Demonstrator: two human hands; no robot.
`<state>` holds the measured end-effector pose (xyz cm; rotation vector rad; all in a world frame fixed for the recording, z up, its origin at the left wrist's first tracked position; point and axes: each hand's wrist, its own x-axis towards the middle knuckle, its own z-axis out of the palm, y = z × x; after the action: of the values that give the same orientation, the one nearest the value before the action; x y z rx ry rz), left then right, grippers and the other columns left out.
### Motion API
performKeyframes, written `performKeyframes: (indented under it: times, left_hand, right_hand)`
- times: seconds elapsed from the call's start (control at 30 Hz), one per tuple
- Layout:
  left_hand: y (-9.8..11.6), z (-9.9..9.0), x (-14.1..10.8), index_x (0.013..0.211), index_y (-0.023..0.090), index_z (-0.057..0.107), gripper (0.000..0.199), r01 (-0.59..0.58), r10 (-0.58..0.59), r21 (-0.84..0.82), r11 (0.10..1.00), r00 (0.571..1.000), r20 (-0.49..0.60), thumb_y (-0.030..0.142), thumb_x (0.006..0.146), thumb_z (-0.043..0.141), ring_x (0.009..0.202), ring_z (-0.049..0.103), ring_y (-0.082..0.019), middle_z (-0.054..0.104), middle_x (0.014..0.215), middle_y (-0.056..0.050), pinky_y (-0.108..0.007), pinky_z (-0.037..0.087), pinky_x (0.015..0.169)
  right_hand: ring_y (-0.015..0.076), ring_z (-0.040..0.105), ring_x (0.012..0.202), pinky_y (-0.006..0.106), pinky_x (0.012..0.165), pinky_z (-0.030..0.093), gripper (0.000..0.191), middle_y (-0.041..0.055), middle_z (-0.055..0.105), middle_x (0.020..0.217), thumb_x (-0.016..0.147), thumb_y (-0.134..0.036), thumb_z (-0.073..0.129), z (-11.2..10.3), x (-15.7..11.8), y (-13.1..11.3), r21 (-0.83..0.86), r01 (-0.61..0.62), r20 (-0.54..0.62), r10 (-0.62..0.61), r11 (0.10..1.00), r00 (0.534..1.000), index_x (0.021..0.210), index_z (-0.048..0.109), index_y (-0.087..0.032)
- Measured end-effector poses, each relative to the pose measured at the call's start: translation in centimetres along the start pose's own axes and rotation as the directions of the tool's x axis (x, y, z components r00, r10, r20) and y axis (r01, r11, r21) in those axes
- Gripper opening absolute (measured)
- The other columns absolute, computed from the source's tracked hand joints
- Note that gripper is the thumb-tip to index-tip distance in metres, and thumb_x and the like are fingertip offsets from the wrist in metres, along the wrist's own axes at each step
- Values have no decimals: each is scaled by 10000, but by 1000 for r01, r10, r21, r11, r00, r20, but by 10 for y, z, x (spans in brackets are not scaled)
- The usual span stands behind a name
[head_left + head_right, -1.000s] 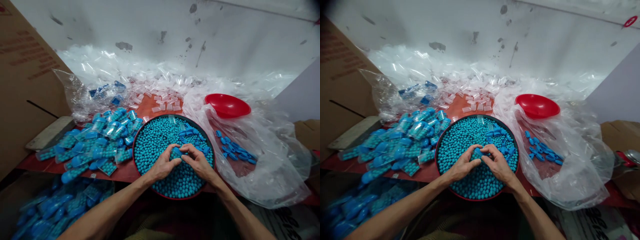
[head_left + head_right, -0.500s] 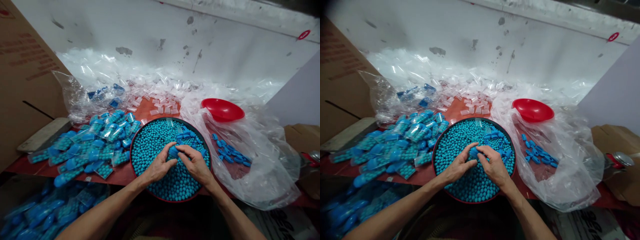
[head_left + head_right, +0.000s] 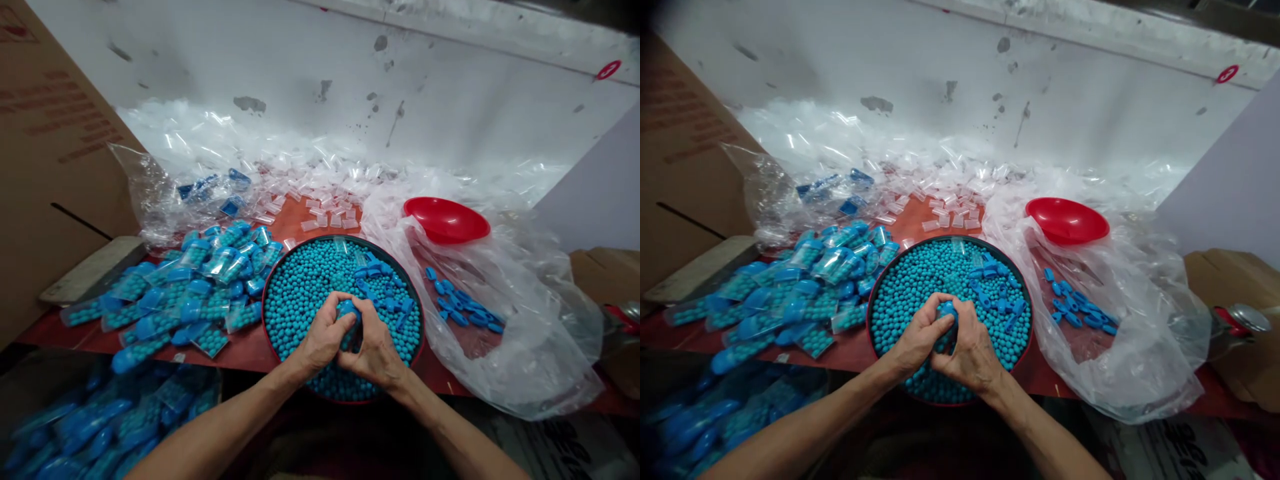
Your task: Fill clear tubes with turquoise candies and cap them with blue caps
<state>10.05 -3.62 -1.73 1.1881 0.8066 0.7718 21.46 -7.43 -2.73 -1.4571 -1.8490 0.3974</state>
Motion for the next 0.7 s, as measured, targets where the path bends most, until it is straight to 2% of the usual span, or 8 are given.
performKeyframes:
  times: [0.13,0.2,0.27,0.33,0.43,0.53,0.6,0.7]
  left_hand:
    - [-6,1,-1,932,174,439,209,-55,60,142,988,998,-35,291,762,470,600,435,-83,460,689,37,-201,379,592]
    - [-6,-3,-5,920,176,456,179,-72,83,216,974,996,-42,280,775,445,654,454,-100,479,717,27,-218,390,645]
    - [-1,-12,-10,933,183,467,181,-77,96,282,956,994,-54,277,784,427,712,467,-117,504,772,13,-231,392,689]
    - [9,-29,-15,983,195,464,220,-68,103,348,935,991,-83,286,787,422,702,466,-118,511,804,8,-231,392,679]
    - [30,-73,-19,1053,214,443,284,-55,171,494,868,966,-193,310,786,427,640,449,-110,504,787,15,-218,386,618]
    - [48,-126,-19,1046,204,472,286,-20,377,724,690,863,-336,303,780,437,788,489,-142,530,919,-10,-246,387,731]
    - [54,-157,-18,1091,190,468,324,110,455,843,526,801,-388,291,786,428,884,492,-171,534,980,-34,-287,369,817]
    - [53,-181,-17,1207,132,381,446,309,586,912,269,699,-409,265,785,428,1013,436,-231,498,1072,-98,-361,323,898]
  right_hand:
    - [235,559,789,347,626,490,692,118,498,963,589,-240,613,10,-8,-2,-17,-21,-55,20,1000,998,1201,306,-141]
    - [254,558,848,366,662,490,717,148,489,1033,618,-244,612,12,-11,-6,-45,-38,3,38,998,999,1241,277,-132]
    - [276,541,931,387,702,485,768,176,442,1156,649,-270,611,9,-10,-10,-83,-17,136,28,996,990,1298,220,-142]
    - [283,517,996,391,733,479,797,167,387,1246,678,-323,605,0,-2,-9,-98,33,273,-5,995,962,1332,174,-177]
    - [247,503,1027,364,781,463,635,112,436,1216,760,-335,525,-14,24,4,-135,75,326,-27,988,945,1315,239,-220]
    - [227,494,1030,343,797,446,524,101,441,1197,787,-265,496,-17,58,25,-267,78,279,-1,960,960,1276,311,-228]
    - [234,503,998,334,778,444,544,110,440,1187,742,-245,560,-9,77,36,-352,129,326,-8,927,945,1245,355,-218]
    - [229,528,890,324,732,439,453,99,509,1046,679,-226,629,6,93,46,-433,213,429,-8,876,903,1107,483,-203]
